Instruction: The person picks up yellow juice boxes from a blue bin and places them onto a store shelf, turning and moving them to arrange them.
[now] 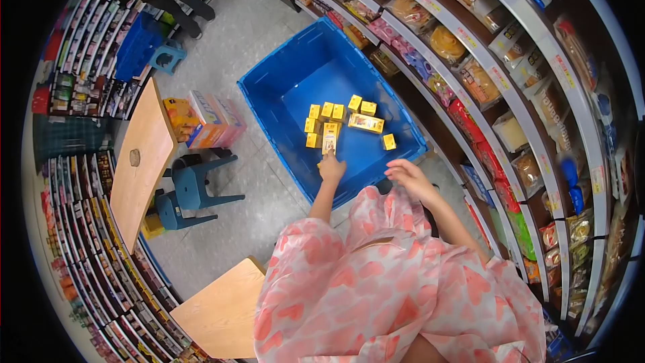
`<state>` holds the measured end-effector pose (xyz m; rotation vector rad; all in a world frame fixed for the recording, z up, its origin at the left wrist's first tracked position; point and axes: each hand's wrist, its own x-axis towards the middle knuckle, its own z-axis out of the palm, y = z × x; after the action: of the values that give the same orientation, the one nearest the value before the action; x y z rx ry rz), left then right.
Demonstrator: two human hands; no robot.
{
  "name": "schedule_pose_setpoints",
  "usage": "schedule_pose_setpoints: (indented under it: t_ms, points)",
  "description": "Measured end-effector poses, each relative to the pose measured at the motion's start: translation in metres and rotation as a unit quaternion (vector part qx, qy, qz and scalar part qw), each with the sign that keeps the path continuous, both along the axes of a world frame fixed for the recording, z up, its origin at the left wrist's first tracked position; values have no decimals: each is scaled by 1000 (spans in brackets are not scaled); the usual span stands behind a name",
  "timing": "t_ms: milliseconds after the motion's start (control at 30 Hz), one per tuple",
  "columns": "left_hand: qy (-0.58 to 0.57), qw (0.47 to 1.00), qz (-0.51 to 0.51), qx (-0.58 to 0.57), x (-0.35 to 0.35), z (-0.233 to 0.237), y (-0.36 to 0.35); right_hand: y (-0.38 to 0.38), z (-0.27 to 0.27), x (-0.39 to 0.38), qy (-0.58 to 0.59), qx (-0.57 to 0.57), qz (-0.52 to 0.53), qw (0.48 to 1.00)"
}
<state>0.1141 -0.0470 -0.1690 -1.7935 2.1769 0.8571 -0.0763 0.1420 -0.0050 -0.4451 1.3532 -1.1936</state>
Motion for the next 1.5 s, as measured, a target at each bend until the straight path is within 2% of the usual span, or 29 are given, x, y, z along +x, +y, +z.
schedule_pose_setpoints:
  t_ms: [100,133,233,333,433,600,867,967,1000,1100,1167,1400,1500]
  points:
    - [-107,983,-133,62,16,-10,-14,-14,-3,12,59,-22,67,996]
    - [-148,972,-145,112,16,-20,-19,-16,-1,13,72,-13,84,994]
    - [-238,945,-211,75,25,-50,-14,-11,-10,17,111,-15,100,989]
    - [-291,918,-254,93,32,-60,-12,-3,-6,20,125,8,99,987]
    - [-297,909,-278,90,40,-64,-12,7,-9,21,96,19,86,991]
    - [-286,902,-293,139,47,-76,-22,13,-2,17,111,48,67,990]
    - [-245,914,-313,86,63,-100,-15,11,-10,17,134,48,45,989]
    - [-252,910,-327,26,63,-103,-7,11,-9,19,97,53,42,993]
    - [-256,907,-333,1,59,-98,-7,12,-14,20,100,45,42,993]
    - [-206,938,-266,82,52,-89,-12,12,-24,22,94,30,40,994]
    - [-196,945,-254,61,55,-92,-5,12,-22,22,66,36,37,996]
    - [-122,961,-243,45,32,-63,-1,10,-22,20,63,26,26,997]
    - [-43,963,-265,-18,30,-58,-2,10,-24,14,87,12,22,996]
